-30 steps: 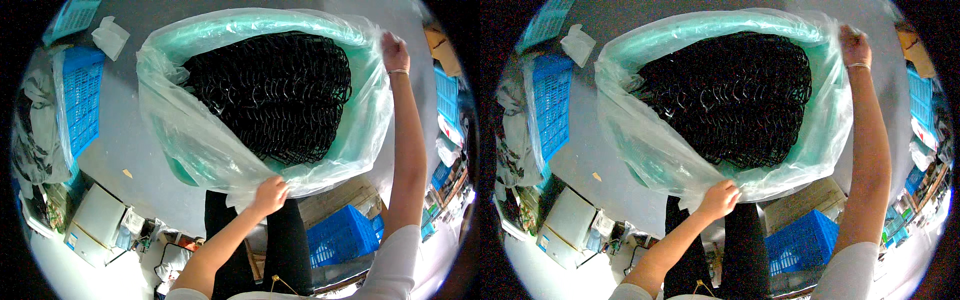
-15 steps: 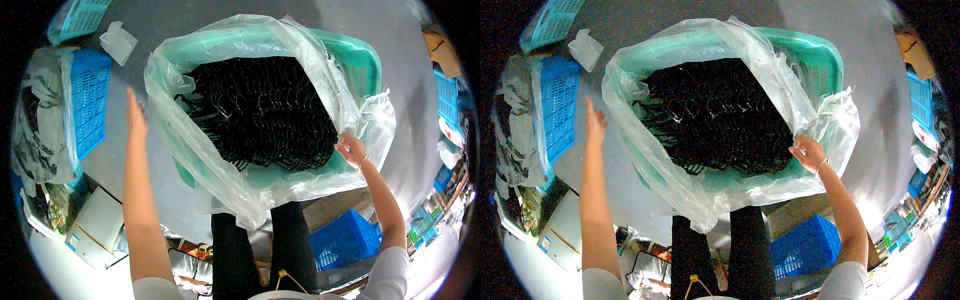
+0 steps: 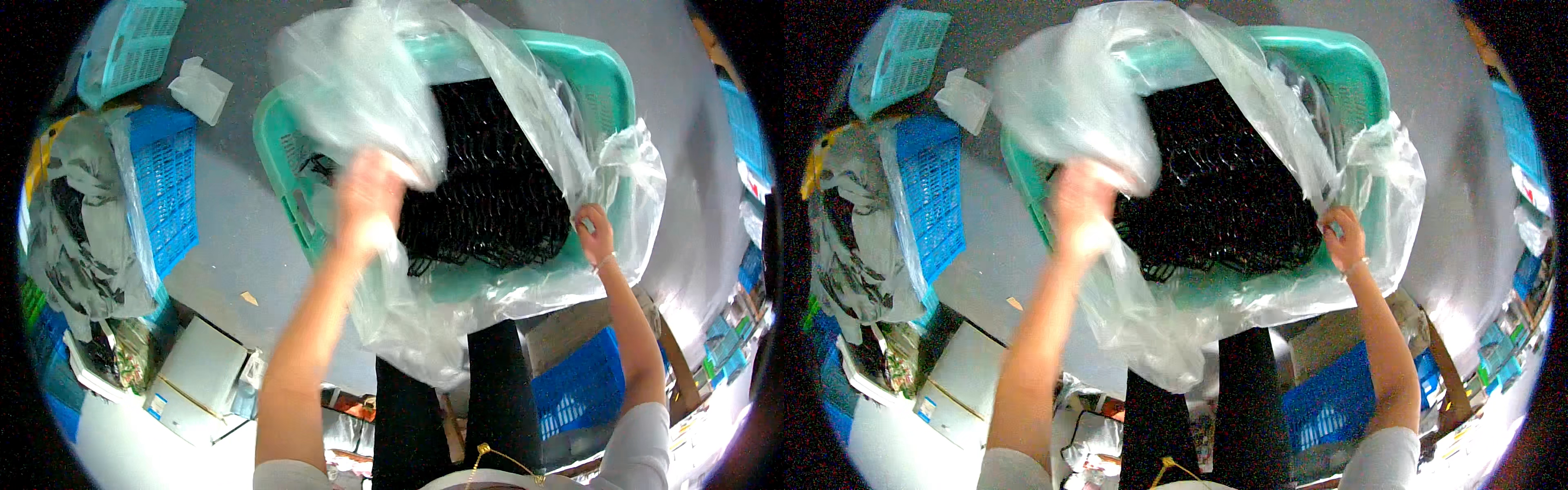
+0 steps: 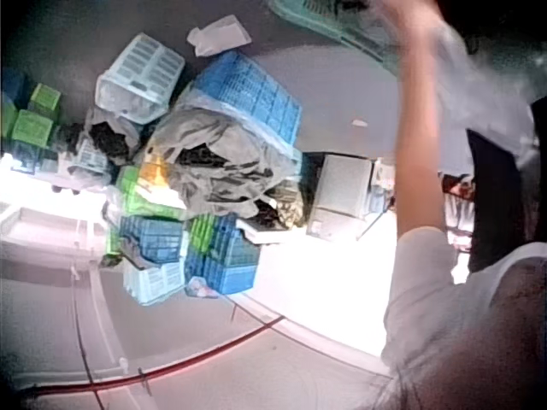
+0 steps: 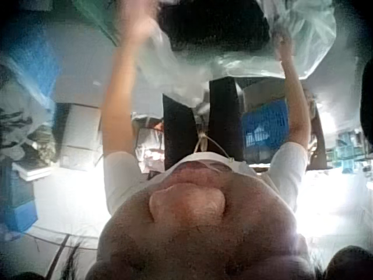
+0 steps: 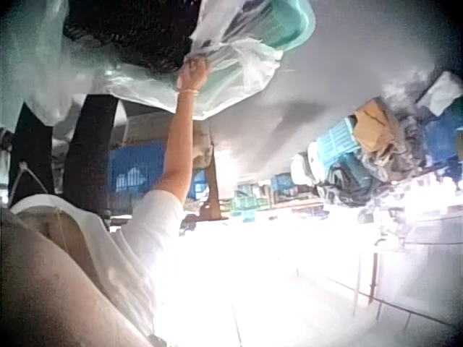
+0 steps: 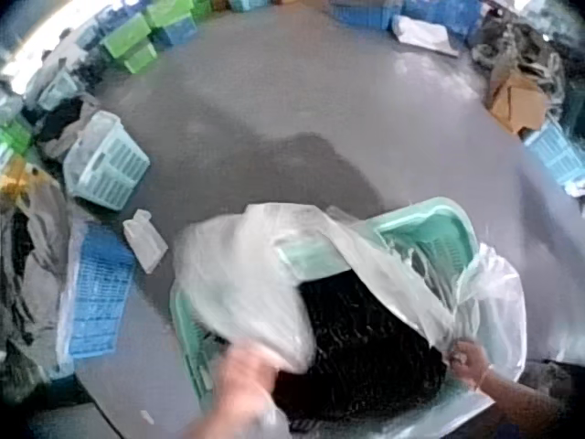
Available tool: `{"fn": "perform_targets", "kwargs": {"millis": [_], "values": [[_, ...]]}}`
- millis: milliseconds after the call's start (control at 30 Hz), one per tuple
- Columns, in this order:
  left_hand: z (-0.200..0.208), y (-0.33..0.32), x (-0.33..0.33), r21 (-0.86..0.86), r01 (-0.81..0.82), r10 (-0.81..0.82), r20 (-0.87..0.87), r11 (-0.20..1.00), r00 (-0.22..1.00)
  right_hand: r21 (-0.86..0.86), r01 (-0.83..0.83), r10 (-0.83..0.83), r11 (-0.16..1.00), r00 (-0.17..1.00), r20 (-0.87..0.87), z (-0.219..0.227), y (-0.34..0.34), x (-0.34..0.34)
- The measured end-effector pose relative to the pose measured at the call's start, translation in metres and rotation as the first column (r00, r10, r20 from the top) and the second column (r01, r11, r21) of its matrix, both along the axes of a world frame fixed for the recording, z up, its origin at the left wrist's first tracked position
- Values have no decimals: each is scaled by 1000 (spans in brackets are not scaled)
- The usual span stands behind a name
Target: The person uses pliers to attach small metal components to black eyeglass frames on a green work mat. They retrieve frames from a large bag, work on them one at a time, and place finished frames aside. The person also moves a cloth and adjusts the bag during the process.
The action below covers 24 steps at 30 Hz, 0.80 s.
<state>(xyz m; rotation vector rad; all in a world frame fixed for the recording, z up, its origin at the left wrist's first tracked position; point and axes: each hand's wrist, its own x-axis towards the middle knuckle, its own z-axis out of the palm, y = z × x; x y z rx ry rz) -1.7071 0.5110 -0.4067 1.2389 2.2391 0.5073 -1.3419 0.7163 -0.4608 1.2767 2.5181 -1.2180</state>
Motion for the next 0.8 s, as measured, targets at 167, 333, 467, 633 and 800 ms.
{"fn": "perform_targets", "kwargs": {"millis": [167,333,467,633,800], "values": [[-42,-114,127,-331,227,-221,55,916,974,-167,-483,494,860,704,511,7,-25,6],[-16,-132,79,-278,-22,118,334,960,935,-124,-310,333,943,897,290,82,19,-8],[7,-139,16,10,-738,678,387,675,625,477,-35,-23,878,993,117,116,109,-33],[-53,-182,50,-447,-761,877,140,470,459,291,-408,178,865,793,582,14,112,-51],[-41,-132,109,-598,-783,954,299,171,-21,-194,-473,509,860,754,416,34,-29,10]]}}
